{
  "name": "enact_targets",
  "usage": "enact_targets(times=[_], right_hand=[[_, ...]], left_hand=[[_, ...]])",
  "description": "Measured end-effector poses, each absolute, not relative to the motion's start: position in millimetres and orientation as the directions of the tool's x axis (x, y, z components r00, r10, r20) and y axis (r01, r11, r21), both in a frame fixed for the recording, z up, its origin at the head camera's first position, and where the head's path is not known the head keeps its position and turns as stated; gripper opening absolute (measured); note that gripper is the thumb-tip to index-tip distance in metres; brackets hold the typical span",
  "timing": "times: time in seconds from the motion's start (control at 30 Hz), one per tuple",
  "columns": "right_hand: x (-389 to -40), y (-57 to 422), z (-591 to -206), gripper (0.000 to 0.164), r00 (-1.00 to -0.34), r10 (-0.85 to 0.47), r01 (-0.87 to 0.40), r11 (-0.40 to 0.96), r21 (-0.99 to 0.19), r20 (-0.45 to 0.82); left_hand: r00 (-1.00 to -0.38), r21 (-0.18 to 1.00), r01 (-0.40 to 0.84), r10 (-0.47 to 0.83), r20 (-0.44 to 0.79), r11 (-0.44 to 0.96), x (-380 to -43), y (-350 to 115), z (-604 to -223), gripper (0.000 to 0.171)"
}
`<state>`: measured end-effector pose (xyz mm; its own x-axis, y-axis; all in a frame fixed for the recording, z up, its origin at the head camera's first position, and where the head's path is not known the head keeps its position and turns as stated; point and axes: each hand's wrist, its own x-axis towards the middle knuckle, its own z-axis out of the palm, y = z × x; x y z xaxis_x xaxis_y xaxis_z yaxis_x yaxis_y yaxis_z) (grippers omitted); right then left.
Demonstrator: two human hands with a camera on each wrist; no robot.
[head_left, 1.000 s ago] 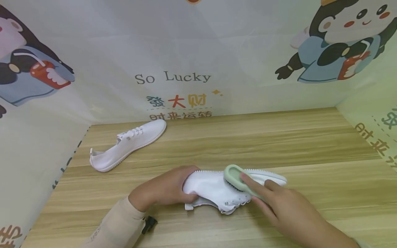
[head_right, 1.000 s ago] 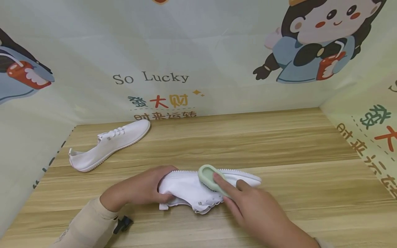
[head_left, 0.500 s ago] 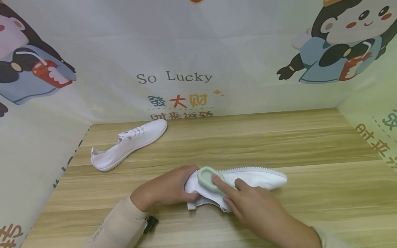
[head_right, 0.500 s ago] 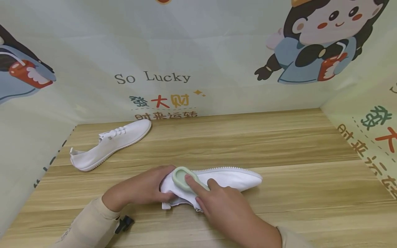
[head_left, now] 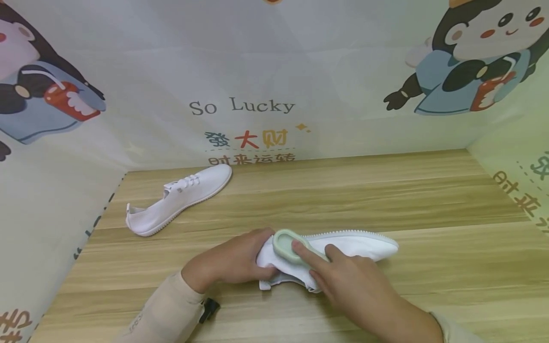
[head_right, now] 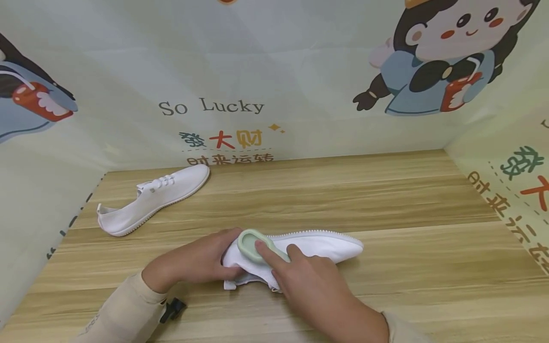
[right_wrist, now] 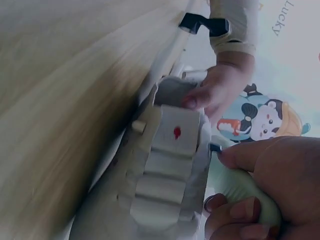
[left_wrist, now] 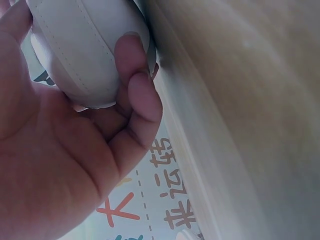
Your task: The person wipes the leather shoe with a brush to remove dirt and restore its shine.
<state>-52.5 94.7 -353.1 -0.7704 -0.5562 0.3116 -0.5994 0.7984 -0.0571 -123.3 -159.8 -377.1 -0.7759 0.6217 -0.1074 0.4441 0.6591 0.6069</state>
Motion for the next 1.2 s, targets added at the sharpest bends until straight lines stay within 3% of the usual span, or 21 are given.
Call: enact_targets(times=[0.4, 0.73, 1.2], right_hand=[[-46.6, 127.1, -352.7, 0.058, -0.821, -0.487, -0.534, 0.84, -0.098, 0.299], [-40.4, 157.4, -346.3, 0.069, -0.841, -0.463, -0.502, 0.861, -0.084, 0.281], [-32.3, 175.6, -338.9, 0.066, -0.907, -0.398, -0.416, 0.897, -0.149, 0.135]], left_hand=[[-0.804, 0.524, 0.428, 0.574, -0.151, 0.737, -120.6, -161.6, -376.7, 0.049], [-0.807, 0.509, 0.425, 0.568, -0.162, 0.749, -118.9, -161.9, -377.2, 0.052], [-0.8, 0.547, 0.381, 0.563, -0.209, 0.745, -117.0, -160.3, -373.2, 0.057]])
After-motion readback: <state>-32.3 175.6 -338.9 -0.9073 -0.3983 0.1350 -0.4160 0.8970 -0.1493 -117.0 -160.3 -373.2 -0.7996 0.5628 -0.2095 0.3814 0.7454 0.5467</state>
